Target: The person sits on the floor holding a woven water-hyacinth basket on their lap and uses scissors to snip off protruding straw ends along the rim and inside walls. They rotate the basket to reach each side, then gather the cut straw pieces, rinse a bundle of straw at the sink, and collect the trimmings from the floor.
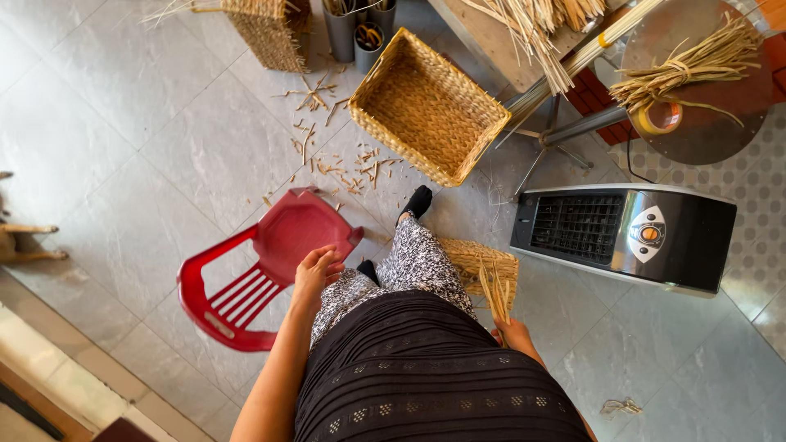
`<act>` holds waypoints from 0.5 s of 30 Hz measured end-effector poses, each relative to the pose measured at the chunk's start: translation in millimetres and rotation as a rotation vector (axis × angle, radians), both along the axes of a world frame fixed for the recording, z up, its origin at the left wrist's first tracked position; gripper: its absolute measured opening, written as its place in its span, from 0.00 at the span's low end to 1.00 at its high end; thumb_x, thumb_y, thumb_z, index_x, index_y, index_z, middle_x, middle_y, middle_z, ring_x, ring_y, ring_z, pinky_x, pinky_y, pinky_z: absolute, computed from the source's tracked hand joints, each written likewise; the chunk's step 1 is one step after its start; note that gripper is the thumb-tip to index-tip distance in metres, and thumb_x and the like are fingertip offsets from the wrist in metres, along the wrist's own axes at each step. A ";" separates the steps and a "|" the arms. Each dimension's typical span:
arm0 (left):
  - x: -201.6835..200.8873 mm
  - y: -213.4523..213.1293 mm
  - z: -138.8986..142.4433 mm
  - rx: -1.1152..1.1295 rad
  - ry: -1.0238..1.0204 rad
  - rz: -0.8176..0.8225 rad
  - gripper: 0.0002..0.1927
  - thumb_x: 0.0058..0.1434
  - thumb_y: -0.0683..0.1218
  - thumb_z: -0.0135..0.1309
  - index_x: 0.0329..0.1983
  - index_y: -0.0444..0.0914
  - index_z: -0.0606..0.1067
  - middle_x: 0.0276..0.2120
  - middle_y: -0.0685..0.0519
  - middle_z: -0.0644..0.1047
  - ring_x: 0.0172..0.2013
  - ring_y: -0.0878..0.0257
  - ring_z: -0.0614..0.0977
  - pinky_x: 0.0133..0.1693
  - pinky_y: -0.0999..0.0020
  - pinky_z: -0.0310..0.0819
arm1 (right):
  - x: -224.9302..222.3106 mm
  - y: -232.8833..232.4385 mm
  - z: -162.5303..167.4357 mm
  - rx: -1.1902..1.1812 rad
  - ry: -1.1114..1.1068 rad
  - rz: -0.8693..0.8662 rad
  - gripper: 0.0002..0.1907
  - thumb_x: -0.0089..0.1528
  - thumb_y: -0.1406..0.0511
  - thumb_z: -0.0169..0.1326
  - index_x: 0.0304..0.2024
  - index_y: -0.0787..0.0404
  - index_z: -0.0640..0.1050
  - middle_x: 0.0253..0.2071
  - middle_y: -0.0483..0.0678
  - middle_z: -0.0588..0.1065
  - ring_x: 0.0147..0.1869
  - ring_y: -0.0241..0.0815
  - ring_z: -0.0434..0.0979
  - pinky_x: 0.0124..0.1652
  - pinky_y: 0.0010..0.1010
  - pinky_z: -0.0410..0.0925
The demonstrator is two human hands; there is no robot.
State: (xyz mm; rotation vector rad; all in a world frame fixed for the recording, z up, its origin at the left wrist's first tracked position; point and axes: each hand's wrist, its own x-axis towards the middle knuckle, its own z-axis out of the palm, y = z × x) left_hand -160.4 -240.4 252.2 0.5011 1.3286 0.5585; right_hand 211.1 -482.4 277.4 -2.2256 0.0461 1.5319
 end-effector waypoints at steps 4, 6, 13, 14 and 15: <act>16.7 18.4 -9.8 -0.073 0.093 -0.038 0.15 0.68 0.49 0.53 0.55 0.40 0.77 0.42 0.53 0.82 0.36 0.65 0.83 0.36 0.70 0.75 | 17.0 60.5 -0.1 0.107 0.017 -0.044 0.13 0.65 0.59 0.56 0.40 0.63 0.76 0.27 0.49 0.75 0.22 0.41 0.70 0.22 0.36 0.64; 33.0 29.2 -11.9 -0.091 0.122 -0.092 0.15 0.67 0.48 0.53 0.55 0.40 0.76 0.41 0.51 0.81 0.36 0.63 0.83 0.36 0.69 0.75 | 33.1 93.6 -6.3 0.141 0.023 -0.012 0.14 0.65 0.59 0.56 0.39 0.66 0.76 0.27 0.50 0.76 0.21 0.42 0.71 0.22 0.36 0.65; 120.1 114.0 5.7 0.608 0.728 -1.194 0.19 0.62 0.53 0.54 0.55 0.43 0.75 0.48 0.43 0.79 0.47 0.44 0.81 0.46 0.48 0.76 | 108.1 171.9 -12.7 0.158 -0.052 0.135 0.13 0.66 0.59 0.55 0.44 0.64 0.77 0.31 0.50 0.78 0.23 0.37 0.72 0.24 0.31 0.68; 136.0 132.6 7.6 0.604 0.772 -1.366 0.18 0.63 0.52 0.54 0.54 0.42 0.75 0.49 0.44 0.79 0.48 0.45 0.82 0.47 0.50 0.77 | 119.0 179.7 -12.0 0.168 -0.040 0.175 0.13 0.66 0.60 0.55 0.44 0.64 0.77 0.31 0.51 0.78 0.23 0.37 0.71 0.24 0.31 0.67; 154.4 153.8 8.2 0.601 0.808 -1.544 0.16 0.63 0.51 0.54 0.52 0.41 0.75 0.50 0.44 0.79 0.50 0.47 0.82 0.48 0.51 0.78 | 132.4 185.6 -11.6 0.162 -0.035 0.174 0.13 0.66 0.60 0.55 0.45 0.64 0.77 0.31 0.51 0.78 0.23 0.37 0.72 0.24 0.31 0.67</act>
